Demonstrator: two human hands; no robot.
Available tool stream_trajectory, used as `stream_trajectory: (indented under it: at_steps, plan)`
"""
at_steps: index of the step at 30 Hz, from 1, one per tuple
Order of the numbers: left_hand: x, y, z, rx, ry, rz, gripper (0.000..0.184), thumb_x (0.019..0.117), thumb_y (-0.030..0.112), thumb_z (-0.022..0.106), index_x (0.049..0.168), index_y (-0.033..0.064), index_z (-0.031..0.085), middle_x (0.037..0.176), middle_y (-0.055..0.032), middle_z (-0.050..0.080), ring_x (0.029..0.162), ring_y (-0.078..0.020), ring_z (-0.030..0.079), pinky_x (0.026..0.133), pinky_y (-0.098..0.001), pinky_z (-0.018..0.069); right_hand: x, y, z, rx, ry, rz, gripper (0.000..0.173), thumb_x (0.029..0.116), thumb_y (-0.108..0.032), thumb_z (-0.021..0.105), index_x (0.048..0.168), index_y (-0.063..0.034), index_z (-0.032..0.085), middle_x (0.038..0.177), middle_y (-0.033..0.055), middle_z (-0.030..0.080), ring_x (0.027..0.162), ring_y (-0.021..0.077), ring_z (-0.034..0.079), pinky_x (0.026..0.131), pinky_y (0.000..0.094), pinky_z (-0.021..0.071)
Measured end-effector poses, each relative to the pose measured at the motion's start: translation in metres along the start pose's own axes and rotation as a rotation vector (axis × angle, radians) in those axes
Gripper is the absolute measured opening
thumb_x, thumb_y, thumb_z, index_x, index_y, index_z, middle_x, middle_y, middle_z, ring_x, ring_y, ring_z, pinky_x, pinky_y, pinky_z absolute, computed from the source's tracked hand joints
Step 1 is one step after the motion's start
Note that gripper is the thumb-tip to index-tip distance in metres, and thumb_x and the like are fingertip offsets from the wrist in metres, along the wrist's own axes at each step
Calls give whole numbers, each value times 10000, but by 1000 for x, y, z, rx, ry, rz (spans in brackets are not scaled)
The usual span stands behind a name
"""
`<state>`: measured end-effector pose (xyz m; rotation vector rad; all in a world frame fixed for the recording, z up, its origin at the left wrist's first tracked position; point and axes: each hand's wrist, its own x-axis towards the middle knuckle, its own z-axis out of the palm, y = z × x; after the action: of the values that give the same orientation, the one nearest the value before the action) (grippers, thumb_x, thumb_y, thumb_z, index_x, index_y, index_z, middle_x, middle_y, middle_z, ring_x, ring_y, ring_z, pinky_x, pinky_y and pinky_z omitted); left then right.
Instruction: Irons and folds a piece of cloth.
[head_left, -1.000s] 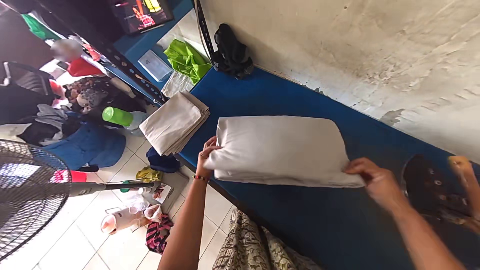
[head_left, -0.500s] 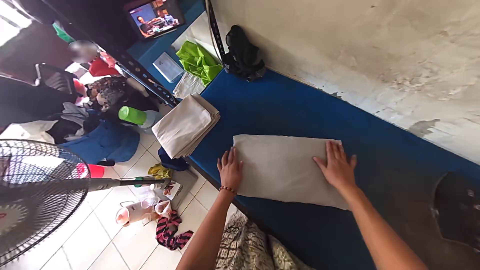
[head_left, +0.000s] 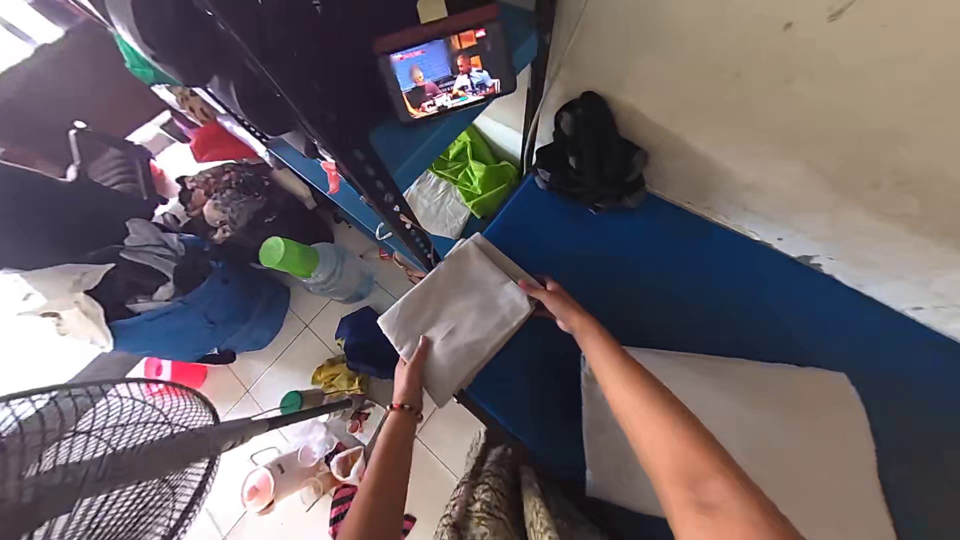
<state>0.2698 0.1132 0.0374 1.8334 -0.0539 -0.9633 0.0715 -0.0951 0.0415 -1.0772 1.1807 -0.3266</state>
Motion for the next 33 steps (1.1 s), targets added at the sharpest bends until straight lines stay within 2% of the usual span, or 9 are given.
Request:
stream_trajectory:
  at_steps: [3, 6, 12, 18, 23, 25, 28, 30, 33]
  plan:
    - [9, 1, -4, -87, -5, -55, 375, 1027, 232, 599, 1283, -41, 581, 1106, -177, 682, 937, -188, 670, 836, -380, 558, 10, -6, 25, -24, 11, 115, 731, 866, -256, 821, 1447, -4, 457, 1233, 248, 631, 1058, 338, 652, 899, 489, 545]
    - [13, 3, -12, -35, -45, -92, 365, 1010, 261, 612, 1239, -23, 613, 1109, -154, 689, 953, -196, 672, 831, -411, 562, -3, -11, 29, -7, 14, 163, 572, 856, -202, 812, 1322, 18, 565, 1128, 210, 659, 974, 280, 646, 852, 447, 535]
    - [-16, 4, -8, 30, -87, 23, 355, 1034, 267, 528, 1302, 35, 558, 1116, -74, 660, 945, -106, 648, 816, -348, 558, -72, -17, 26, 129, 61, -107, 330, 837, -32, 778, 1139, 49, 673, 1027, 172, 701, 952, 208, 668, 899, 420, 539]
    - [-127, 49, 68, 66, -369, 233, 243, 989, 101, 571, 1205, -6, 542, 895, 23, 707, 769, -31, 701, 696, -230, 611, -235, -3, -84, 278, 391, -313, 257, 852, 40, 703, 1103, -6, 670, 908, 17, 733, 839, 52, 696, 818, 259, 590]
    - [-227, 29, 181, 164, -747, 227, 486, 909, 86, 712, 1321, -72, 507, 1010, -116, 721, 860, -140, 727, 780, -309, 628, -335, 88, -209, 394, 780, -306, 261, 829, -17, 647, 1087, -62, 647, 870, -14, 750, 783, 86, 727, 729, 289, 628]
    - [-236, -12, 233, 322, -810, 169, 528, 910, 140, 752, 1331, -77, 517, 1077, -178, 700, 943, -196, 712, 861, -362, 599, -339, 144, -254, 391, 869, -172, 226, 894, -48, 655, 1118, -31, 626, 875, 13, 739, 778, 94, 723, 715, 287, 622]
    - [-228, -78, 278, 571, -747, 95, 645, 902, 238, 785, 1392, -71, 501, 1285, -267, 617, 1204, -332, 607, 1055, -484, 468, -322, 216, -293, 366, 846, 205, 406, 939, -261, 720, 1239, -15, 601, 979, 97, 700, 806, 154, 677, 676, 329, 562]
    - [-235, -83, 284, 622, -670, 156, 674, 909, 257, 779, 1405, -81, 473, 1319, -290, 588, 1243, -360, 579, 1081, -495, 436, -319, 221, -302, 251, 802, 238, 565, 930, -322, 735, 1358, -14, 530, 1124, 160, 666, 922, 221, 668, 751, 394, 564]
    - [-248, -83, 271, 617, -575, 269, 663, 906, 245, 779, 1375, -103, 466, 1283, -297, 581, 1168, -357, 597, 1029, -470, 471, -328, 219, -306, -34, 831, 101, 883, 854, -325, 805, 1519, 23, 342, 1365, 297, 543, 1207, 381, 585, 995, 531, 493]
